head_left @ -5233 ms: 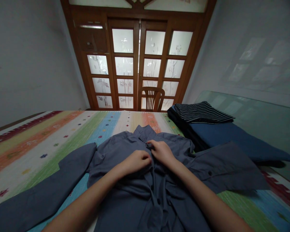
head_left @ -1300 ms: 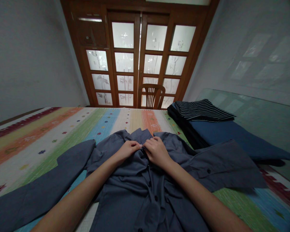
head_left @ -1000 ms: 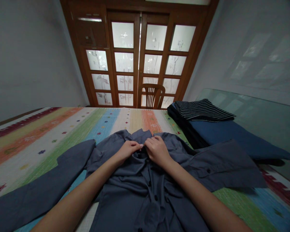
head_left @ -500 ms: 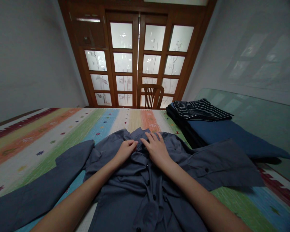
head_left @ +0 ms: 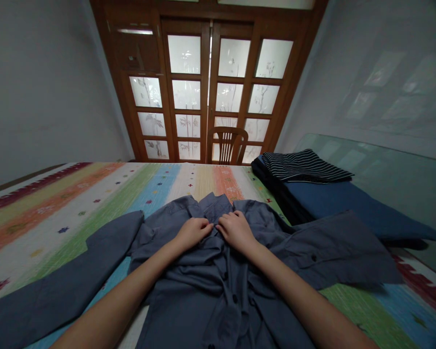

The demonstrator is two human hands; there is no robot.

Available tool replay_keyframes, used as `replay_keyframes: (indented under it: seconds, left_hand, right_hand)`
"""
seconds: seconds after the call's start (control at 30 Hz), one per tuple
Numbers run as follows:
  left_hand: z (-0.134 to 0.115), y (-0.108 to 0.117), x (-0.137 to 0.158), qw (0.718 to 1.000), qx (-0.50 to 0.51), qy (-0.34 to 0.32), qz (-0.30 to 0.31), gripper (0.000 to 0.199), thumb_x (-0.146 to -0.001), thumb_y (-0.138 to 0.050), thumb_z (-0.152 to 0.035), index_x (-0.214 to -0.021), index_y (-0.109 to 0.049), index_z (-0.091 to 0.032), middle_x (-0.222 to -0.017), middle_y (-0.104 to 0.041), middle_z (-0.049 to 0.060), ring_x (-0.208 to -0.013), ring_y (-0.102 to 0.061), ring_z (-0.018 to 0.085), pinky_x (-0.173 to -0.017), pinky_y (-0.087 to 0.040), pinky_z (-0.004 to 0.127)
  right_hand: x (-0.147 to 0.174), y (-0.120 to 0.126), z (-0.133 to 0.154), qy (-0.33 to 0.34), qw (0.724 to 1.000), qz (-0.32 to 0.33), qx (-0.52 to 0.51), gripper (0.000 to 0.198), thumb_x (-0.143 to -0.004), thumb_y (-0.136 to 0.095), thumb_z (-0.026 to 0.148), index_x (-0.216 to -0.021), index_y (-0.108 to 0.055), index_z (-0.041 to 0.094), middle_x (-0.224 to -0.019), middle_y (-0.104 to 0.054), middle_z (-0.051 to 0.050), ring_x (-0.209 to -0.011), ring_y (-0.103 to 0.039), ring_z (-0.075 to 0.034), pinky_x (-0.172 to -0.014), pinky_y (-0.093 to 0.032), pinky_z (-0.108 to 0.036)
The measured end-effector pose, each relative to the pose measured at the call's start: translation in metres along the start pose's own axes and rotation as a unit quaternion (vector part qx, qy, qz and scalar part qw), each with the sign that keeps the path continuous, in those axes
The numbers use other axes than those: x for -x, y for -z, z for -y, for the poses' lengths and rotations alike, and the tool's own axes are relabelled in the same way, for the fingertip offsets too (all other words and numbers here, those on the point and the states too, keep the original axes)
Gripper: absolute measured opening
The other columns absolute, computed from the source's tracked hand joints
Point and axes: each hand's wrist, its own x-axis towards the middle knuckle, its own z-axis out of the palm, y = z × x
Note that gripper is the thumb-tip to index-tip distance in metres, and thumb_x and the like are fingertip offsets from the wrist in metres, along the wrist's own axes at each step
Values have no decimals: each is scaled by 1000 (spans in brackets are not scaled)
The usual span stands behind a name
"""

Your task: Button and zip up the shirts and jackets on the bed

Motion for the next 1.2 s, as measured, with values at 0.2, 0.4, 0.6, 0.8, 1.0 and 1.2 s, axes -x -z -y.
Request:
replay_keyframes:
  seconds: [0.2,0.4,0.6,0.8,1.0,1.2]
  left_hand:
    - [1,-2,3,988,-152,-19,11,21,-74,-45,-33,-88,-53,-19,-57,-56,-1,-54,-53,16,-49,-32,21]
    - [-1,-2,3,981,-188,-31,24,29,-79,-38,-37,-95,-54,-18,-86,-63,9,-78,-58,23,-62,-39,27]
    - [-5,0,3,991,-128,-16,-21,25,-76,-45,-36,-88,-51,-16,-68,-61,5,-64,-58,20,-55,-38,25]
    - [-13,-3,8,991,-110,-2,-72,27,-77,-46,-32,-96,-41,-14,-46,-46,-6,-48,-53,16,-45,-31,21]
    - [-18,-5,12,983,-157,-10,-90,21,-79,-43,-33,-92,-49,-18,-55,-56,-1,-53,-56,16,-49,-34,21]
    - [-14,-4,11,990,-117,-13,-74,25,-81,-37,-34,-90,-55,-20,-83,-63,4,-74,-58,18,-63,-38,23]
  right_hand:
    - [-3,-6,-6,-42,997,-21,-62,11,-79,-47,19,-76,-57,18,-75,-63,-2,-76,-54,-15,-71,-28,-29]
    - [-2,-8,-6,-42,992,-47,-105,10,-79,-48,18,-76,-57,19,-75,-62,0,-75,-54,-14,-74,-28,-27]
    - [1,-5,-3,-19,982,-127,-137,12,-80,-45,17,-76,-56,19,-73,-60,0,-74,-51,-14,-75,-29,-28]
    - [0,-7,-4,-38,958,-203,-201,13,-78,-45,16,-71,-55,17,-70,-60,-2,-71,-52,-16,-73,-31,-29]
    - [-3,-11,-8,-62,944,-211,-247,15,-78,-44,20,-68,-54,17,-68,-61,-3,-68,-54,-17,-67,-35,-28]
    - [-1,-10,-6,-48,942,-217,-252,14,-78,-44,21,-67,-53,19,-68,-61,-2,-70,-54,-16,-70,-35,-29]
